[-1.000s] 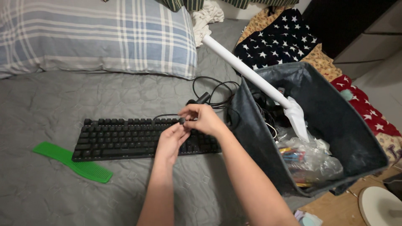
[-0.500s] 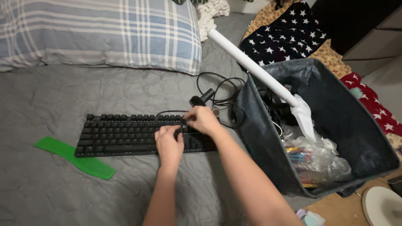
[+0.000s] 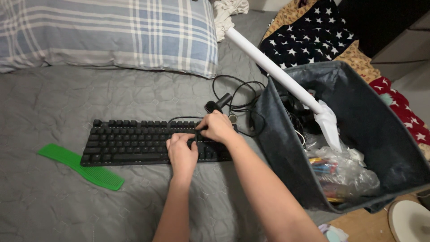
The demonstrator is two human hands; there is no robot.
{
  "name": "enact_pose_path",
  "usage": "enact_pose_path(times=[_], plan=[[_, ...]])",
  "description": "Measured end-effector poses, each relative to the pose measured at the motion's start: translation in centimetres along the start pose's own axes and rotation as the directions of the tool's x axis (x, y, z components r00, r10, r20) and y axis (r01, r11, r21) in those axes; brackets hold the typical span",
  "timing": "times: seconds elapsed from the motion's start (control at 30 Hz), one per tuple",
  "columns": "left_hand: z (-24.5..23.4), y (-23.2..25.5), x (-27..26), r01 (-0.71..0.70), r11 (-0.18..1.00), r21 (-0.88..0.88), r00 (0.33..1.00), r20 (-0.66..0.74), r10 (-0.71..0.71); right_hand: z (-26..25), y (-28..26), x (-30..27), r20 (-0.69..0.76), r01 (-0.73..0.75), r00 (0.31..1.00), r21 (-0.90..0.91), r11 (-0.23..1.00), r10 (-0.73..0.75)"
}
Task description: The person removes keycaps from a computer keyboard using a small tool, retrieves replacement items from a storage bin, and presses new components into the keyboard by hand.
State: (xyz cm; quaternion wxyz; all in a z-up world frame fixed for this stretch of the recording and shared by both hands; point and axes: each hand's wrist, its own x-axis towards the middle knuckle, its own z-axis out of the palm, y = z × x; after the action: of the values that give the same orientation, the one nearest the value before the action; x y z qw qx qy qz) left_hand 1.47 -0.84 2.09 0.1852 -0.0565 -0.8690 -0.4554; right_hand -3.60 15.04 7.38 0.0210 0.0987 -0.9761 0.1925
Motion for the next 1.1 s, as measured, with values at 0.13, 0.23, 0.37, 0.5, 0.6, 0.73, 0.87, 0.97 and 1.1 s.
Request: enact_pose_path(times=[0.13, 0.23, 0.37, 0.5, 0.6, 0.73, 0.87, 0.97, 1.1], plan=[[0.0, 0.0, 0.1, 0.005, 1.000, -0.001, 1.000, 0.003, -0.005, 0.1, 0.1, 0.1, 0.033, -0.039, 0.999, 0.010, 0.999, 0.039], [0.0, 0.0, 0.1, 0.019, 1.000, -0.002, 1.000, 0.012, -0.019, 0.2, 0.0, 0.5, 0.052, -0.044, 0.998, -0.002, 0.999, 0.044], [0.2, -0.1, 0.1, 0.025, 1.000, 0.004, 1.000, 0.017, -0.025, 0.5, 0.2, 1.0, 0.068, -0.084, 0.994, -0.021, 0.996, 0.086], [0.4, -0.4, 0.2, 0.016, 1.000, 0.008, 1.000, -0.002, -0.016, 1.4, 1.0, 1.9, 0.086, -0.064, 0.994, 0.003, 0.998, 0.064], [0.4, -0.6, 0.4, -0.002, 1.000, -0.003, 1.000, -0.014, 0.002, 2.7, 2.2, 2.2, 0.034, -0.031, 0.999, 0.078, 0.996, 0.028], [0.4, -0.9, 0.3, 0.003, 1.000, -0.025, 1.000, -0.026, -0.004, 4.1, 3.7, 2.0, 0.070, -0.127, 0.991, 0.300, 0.945, 0.111], [0.7, -1.0, 0.0, 0.011, 1.000, -0.012, 1.000, -0.014, -0.011, 4.3, 4.0, 3.0, 0.226, -0.259, 0.951, 0.202, 0.945, 0.212], [0.7, -0.9, 0.4, 0.003, 1.000, -0.012, 1.000, -0.026, -0.003, 3.7, 3.6, 3.5, 0.202, -0.173, 0.970, 0.191, 0.966, 0.134], [0.9, -1.0, 0.3, -0.029, 1.000, -0.003, 0.999, -0.040, 0.029, 2.6, 3.8, 0.8, 0.105, -0.144, 0.988, 0.346, 0.927, 0.115]])
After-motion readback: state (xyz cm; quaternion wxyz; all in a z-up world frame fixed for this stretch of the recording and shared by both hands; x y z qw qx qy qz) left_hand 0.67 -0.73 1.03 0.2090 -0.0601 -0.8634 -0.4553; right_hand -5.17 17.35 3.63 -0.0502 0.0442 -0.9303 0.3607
